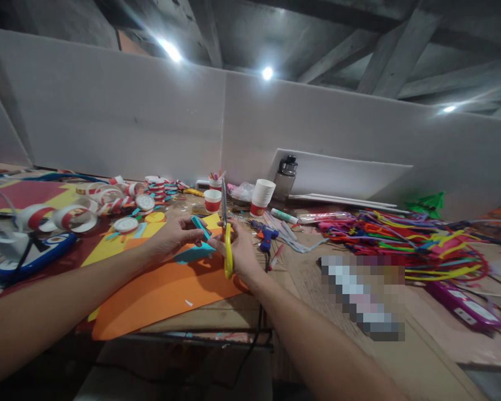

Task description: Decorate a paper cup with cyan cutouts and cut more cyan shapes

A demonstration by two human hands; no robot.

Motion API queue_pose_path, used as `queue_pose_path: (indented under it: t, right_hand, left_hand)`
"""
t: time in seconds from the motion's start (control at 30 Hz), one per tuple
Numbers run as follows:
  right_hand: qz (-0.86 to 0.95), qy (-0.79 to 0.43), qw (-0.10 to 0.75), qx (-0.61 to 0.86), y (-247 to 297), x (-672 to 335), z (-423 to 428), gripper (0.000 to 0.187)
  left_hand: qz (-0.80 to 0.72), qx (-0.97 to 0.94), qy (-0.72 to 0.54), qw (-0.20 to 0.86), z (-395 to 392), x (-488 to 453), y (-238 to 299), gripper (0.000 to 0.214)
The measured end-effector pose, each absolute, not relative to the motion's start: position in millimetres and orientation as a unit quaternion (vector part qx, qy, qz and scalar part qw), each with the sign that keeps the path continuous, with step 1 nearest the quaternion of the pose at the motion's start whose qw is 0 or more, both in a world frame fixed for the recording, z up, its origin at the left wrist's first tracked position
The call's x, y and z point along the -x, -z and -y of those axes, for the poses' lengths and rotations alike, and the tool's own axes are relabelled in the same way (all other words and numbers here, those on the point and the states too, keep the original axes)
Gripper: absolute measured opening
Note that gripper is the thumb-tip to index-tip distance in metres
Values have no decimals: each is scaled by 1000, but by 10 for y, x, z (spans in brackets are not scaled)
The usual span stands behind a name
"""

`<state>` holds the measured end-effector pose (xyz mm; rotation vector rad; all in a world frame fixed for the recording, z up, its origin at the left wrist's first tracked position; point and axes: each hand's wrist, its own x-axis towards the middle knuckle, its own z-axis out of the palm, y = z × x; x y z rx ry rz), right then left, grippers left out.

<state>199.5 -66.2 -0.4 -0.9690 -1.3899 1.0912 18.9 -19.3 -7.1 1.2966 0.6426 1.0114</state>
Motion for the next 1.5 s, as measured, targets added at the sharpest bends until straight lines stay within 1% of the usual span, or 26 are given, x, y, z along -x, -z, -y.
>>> queue_pose_path:
  t: [0.33,0.77,0.97,1.13,1.37,1.5]
  right_hand:
    - [580,-463,540,398,8,-1992,658,54]
    - [580,-461,535,406,-7,-1982,676,53]
    - [579,-439,558,402,-8,-1977,667,58]
    - [586,-392,584,402,28,-1970,650,57]
    - [587,-368,598,402,50,-1989,638,56]
    - [587,-359,604,401,42,-1992,632,52]
  left_hand:
    - [-277,-559,-446,641,194,-194,82,35]
    - [-280,-559,-446,640,202,-194,76,33]
    - [-259,-561,-452,643,209,-193,61,34]
    - [-240,-567,-454,644,220,-198,47,29]
    - [-245,-558,-403,682,207,-157,3,29]
    - [-249,-578,-377,679,182,-121,-14,26]
